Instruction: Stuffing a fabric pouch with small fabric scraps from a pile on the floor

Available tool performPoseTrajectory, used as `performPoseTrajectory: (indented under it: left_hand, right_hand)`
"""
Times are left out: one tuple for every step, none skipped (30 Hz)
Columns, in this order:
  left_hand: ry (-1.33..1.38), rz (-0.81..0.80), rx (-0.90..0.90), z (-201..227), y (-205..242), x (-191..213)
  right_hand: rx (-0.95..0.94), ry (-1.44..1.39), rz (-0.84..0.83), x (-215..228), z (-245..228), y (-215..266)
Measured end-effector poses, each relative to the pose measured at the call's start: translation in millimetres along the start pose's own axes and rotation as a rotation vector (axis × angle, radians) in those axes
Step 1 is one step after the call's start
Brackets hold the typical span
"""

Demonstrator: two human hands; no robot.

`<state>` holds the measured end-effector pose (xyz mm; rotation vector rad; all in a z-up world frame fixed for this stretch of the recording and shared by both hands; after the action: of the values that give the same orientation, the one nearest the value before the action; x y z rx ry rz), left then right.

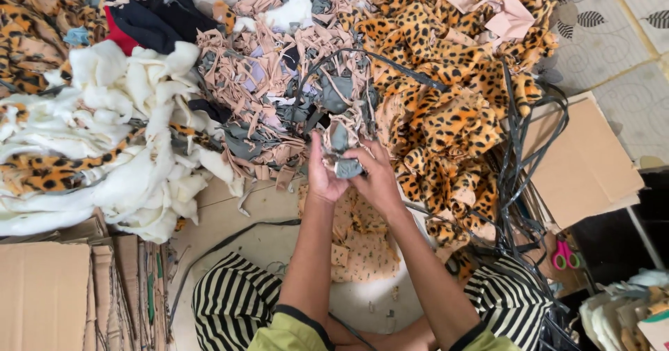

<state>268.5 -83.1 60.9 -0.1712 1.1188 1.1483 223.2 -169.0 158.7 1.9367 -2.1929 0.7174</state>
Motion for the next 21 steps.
performPoseTrajectory:
  left_hand:
    - [-0.001, -0.004, 0.0, -8.0, 2.8, 0.1]
    - [0.019, 0.024, -0.013, -15.4, 5.6, 3.6]
    - [0.039, 0.053, -0.025, -22.9, 8.3, 7.3]
    - [0.036, 0.05, -0.02, -24.4, 18.4, 1.9]
    - [0.026, 0.079, -0.041, -23.4, 28.7, 0.0]
    - [0.016, 0.112, -0.068, -20.0, 39.7, -0.5]
    - [0.014, 0.111, -0.069, -30.8, 39.6, 4.7]
    - [-0.016, 0.095, -0.134, -35.8, 42.1, 9.7]
    - [-0.046, 0.079, -0.198, -40.9, 45.3, 15.0]
    - [-0.047, 0.083, -0.197, -25.0, 78.0, -12.1]
    - [-0.077, 0.092, -0.216, -7.0, 111.0, -39.2]
    - [-0.107, 0.103, -0.236, 10.8, 144.4, -66.3]
    - [-0.107, 0.109, -0.235, -4.3, 143.5, -49.1]
    - [-0.195, 0.104, -0.341, -10.9, 146.1, -35.0]
    - [-0.284, 0.098, -0.446, -18.4, 149.8, -21.8]
    - [-0.284, 0.104, -0.437, -28.0, 156.8, -14.4]
    - [-0.325, 0.079, -0.436, -37.3, 163.9, -11.2]
    - [-0.367, 0.049, -0.441, -44.3, 168.3, -9.2]
    - [-0.367, 0.051, -0.437, -48.4, 171.8, -0.8]
    - [-0.312, 0.038, -0.331, -60.4, 170.1, 8.5]
    - [-0.256, 0.024, -0.226, -72.6, 169.5, 17.1]
  right_hand:
    - [0.002, 0.002, 0.003, 7.1, -12.3, 5.5]
    - [-0.034, -0.125, 0.002, 13.6, -20.6, 11.8]
    - [-0.07, -0.252, 0.001, 19.6, -28.9, 18.2]
    - [-0.071, -0.25, 0.007, 22.1, -30.2, 25.6]
    - [-0.117, -0.378, 0.017, 23.5, -27.1, 33.4]
    - [-0.16, -0.51, 0.022, 22.4, -24.7, 40.2]
    - [-0.158, -0.511, 0.023, 24.0, -28.7, 47.7]
    - [-0.14, -0.534, 0.042, 26.5, -34.2, 57.0]
    - [-0.122, -0.557, 0.06, 28.6, -39.7, 66.6]
    - [-0.126, -0.56, 0.059, 29.6, -41.3, 76.0]
    - [-0.119, -0.592, 0.064, 31.1, -43.7, 85.6]
    - [-0.114, -0.626, 0.067, 32.3, -46.2, 95.8]
    - [-0.119, -0.63, 0.064, 33.5, -48.2, 103.1]
    - [-0.138, -0.638, 0.059, 34.7, -48.9, 112.9]
    - [-0.157, -0.647, 0.054, 36.0, -49.4, 122.6]
    - [-0.168, -0.647, 0.055, 36.6, -60.6, 126.3]
    - [-0.233, -0.603, 0.05, 35.6, -67.1, 130.6]
    - [-0.29, -0.557, 0.044, 35.0, -73.3, 131.7]
    - [-0.293, -0.558, 0.045, 31.6, -63.6, 137.6]
    - [-0.374, -0.55, 0.042, 25.7, -46.9, 144.0]
    - [-0.454, -0.542, 0.039, 19.8, -30.5, 150.7]
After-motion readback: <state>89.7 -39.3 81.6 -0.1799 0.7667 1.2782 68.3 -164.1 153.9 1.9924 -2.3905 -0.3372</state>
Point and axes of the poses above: each hand's wrist, its own y-axis away from the middle knuckle, its own x-axis out of the back of the hand, z = x × y, the point moved 10 cm from there along -y, towards the middle knuckle, and after that the axes turned 13 degrees about -y, right-handed, at the moved point
